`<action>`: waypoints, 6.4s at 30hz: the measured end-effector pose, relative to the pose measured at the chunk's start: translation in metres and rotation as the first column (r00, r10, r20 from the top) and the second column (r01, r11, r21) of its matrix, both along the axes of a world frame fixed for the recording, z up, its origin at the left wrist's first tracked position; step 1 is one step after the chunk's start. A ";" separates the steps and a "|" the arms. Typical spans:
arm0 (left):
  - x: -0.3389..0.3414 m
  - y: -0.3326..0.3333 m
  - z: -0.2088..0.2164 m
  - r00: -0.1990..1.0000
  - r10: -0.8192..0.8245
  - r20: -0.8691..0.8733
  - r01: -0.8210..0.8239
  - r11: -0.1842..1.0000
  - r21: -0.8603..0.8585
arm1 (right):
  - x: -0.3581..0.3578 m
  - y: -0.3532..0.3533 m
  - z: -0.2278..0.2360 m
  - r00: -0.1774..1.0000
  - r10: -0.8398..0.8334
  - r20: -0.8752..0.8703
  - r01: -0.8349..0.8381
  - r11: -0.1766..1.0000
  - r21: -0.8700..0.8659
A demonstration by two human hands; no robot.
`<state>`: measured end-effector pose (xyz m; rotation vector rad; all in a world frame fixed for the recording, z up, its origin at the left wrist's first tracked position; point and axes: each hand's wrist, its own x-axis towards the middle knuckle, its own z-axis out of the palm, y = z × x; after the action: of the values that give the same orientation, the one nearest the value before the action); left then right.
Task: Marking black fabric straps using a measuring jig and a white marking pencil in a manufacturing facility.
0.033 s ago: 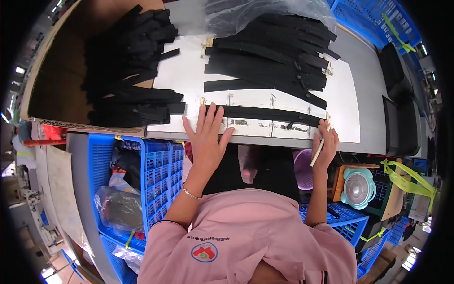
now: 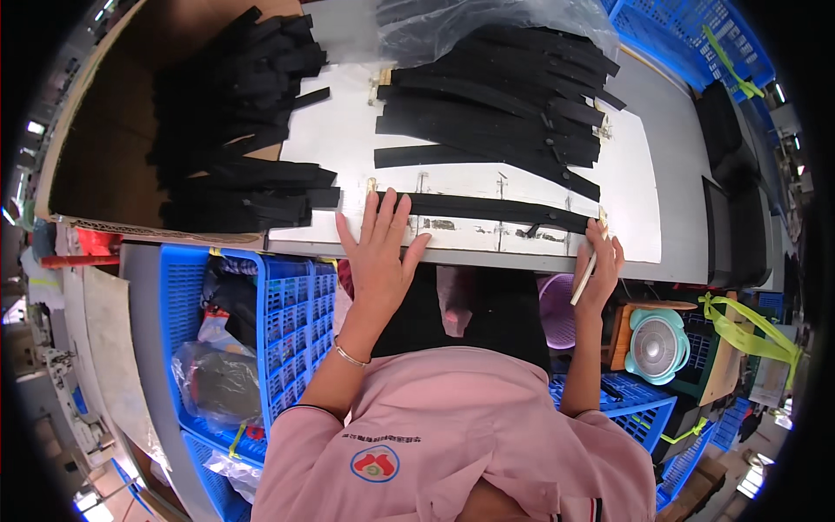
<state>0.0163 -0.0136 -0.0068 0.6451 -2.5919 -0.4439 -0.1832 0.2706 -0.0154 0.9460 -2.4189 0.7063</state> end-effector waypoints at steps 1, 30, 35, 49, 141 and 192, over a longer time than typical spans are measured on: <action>-0.001 0.000 -0.001 1.000 0.002 0.001 -0.002 1.000 -0.007 | 0.002 -0.005 0.006 1.000 0.002 -0.002 -0.002 1.000 0.009; -0.003 0.001 -0.001 0.996 0.035 -0.080 -0.037 0.999 -0.022 | 0.052 -0.200 0.021 0.542 0.536 0.647 -0.299 0.842 -0.448; -0.003 0.001 -0.001 0.996 0.033 -0.078 -0.035 0.999 -0.025 | 0.054 -0.204 0.017 0.617 0.548 0.566 -0.267 0.821 -0.504; -0.008 0.002 -0.003 0.997 0.042 -0.058 -0.044 0.999 -0.028 | 0.048 -0.195 0.018 0.573 0.573 0.586 -0.394 0.820 -0.416; -0.160 0.109 0.007 0.885 -0.326 -0.333 0.391 0.908 0.152 | -0.044 -0.031 0.018 0.802 0.253 0.541 -0.022 0.917 -0.397; -0.011 -0.099 0.036 0.994 -0.102 0.032 0.105 0.984 -0.145 | -0.040 -0.033 0.015 0.767 0.309 0.562 0.153 0.764 -0.627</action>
<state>0.0055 -0.1124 0.0293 0.4702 -2.6593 -0.2758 -0.2235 0.2377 0.0000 0.5532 -2.3191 2.0316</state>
